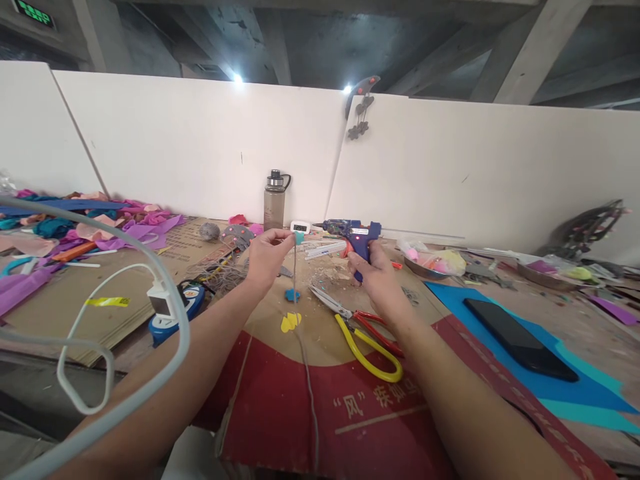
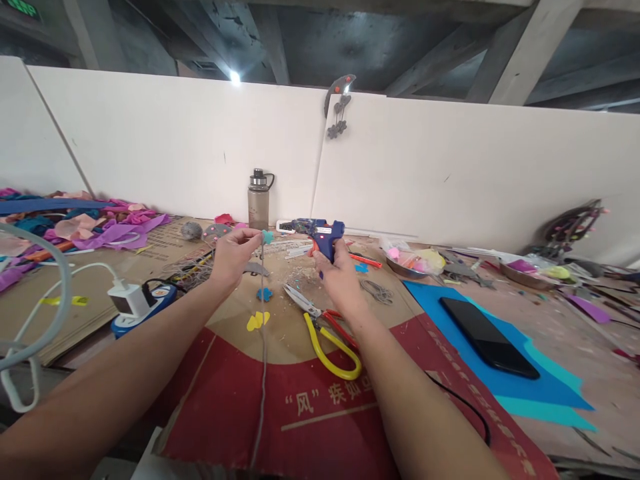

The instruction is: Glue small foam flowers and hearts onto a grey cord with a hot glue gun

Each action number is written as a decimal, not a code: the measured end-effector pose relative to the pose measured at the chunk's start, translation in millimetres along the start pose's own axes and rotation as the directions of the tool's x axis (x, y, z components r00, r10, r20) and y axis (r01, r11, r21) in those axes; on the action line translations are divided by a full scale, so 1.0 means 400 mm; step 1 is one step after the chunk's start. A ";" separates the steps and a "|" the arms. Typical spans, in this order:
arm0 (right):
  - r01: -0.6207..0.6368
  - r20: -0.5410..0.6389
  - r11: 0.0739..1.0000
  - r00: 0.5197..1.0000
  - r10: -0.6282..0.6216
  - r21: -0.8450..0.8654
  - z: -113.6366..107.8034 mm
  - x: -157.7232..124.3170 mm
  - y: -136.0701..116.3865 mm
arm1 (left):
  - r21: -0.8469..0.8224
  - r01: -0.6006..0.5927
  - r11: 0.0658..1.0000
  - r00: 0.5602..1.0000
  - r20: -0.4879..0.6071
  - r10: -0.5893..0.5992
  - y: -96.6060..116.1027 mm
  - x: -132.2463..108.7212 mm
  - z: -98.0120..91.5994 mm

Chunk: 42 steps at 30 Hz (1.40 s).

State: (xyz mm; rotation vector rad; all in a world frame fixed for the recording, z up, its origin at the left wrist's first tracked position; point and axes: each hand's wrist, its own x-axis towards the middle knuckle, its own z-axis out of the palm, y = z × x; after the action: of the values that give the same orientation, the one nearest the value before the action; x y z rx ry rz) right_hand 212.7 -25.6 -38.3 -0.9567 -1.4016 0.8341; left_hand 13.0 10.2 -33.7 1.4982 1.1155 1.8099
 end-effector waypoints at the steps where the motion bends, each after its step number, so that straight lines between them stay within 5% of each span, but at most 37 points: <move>1: -0.047 -0.018 0.996 0.999 0.049 0.078 -0.002 0.005 0.003 | 0.003 -0.018 1.000 1.000 0.005 0.018 0.000 -0.001 0.000; 4: -0.095 -0.051 0.980 0.993 0.105 0.173 -0.009 0.017 0.011 | 0.010 -0.049 0.999 0.999 0.020 0.049 0.001 -0.003 0.002; 9: -0.216 -0.060 0.974 0.974 0.220 0.072 -0.022 0.032 0.048 | -0.010 -0.046 0.999 0.998 0.033 0.047 0.002 -0.005 0.004; 14: -0.334 -0.060 0.880 0.941 0.334 -0.337 -0.047 0.046 0.101 | 0.040 -0.132 0.990 0.988 0.091 0.128 0.003 -0.011 0.008; 18: -0.274 -0.201 0.764 0.961 0.191 -0.584 -0.060 0.046 0.091 | 0.202 -0.294 0.934 0.956 0.084 0.282 0.015 -0.022 0.011; 21: -0.093 -0.200 0.753 0.978 -0.053 -0.651 -0.032 0.027 0.048 | 0.321 -0.492 0.809 0.869 0.133 0.476 0.028 -0.030 0.015; 23: 0.033 -0.106 0.897 0.990 -0.088 -0.440 0.007 0.004 0.014 | 0.361 -0.613 0.703 0.787 0.203 0.582 0.033 -0.035 0.017; 25: 0.024 -0.009 0.999 1.000 -0.024 -0.033 0.051 -0.021 -0.016 | 0.370 -0.700 0.610 0.709 0.264 0.654 0.036 -0.040 0.021; 28: -0.156 0.156 0.903 0.983 0.101 0.400 0.097 -0.048 -0.042 | 0.361 -0.755 0.547 0.651 0.308 0.694 0.039 -0.046 0.027; 32: -0.233 0.206 0.851 0.967 0.151 0.471 0.103 -0.052 -0.040 | 0.359 -0.703 0.614 0.710 0.299 0.638 0.046 -0.058 0.036; 38: 0.024 0.015 0.993 1.000 -0.026 0.119 0.076 -0.029 -0.014 | 0.383 -0.456 0.804 0.887 0.266 0.377 0.055 -0.076 0.045; 42: 0.154 -0.027 0.983 0.987 -0.158 -0.101 0.067 -0.024 -0.018 | 0.222 -0.244 0.944 0.946 0.271 0.180 0.056 -0.085 0.053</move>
State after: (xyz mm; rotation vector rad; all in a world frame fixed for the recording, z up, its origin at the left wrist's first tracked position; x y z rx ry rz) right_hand 185.2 -35.8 -37.4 -0.9185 -1.4777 0.6333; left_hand 43.8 -23.7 -31.5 2.0043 1.1262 1.6004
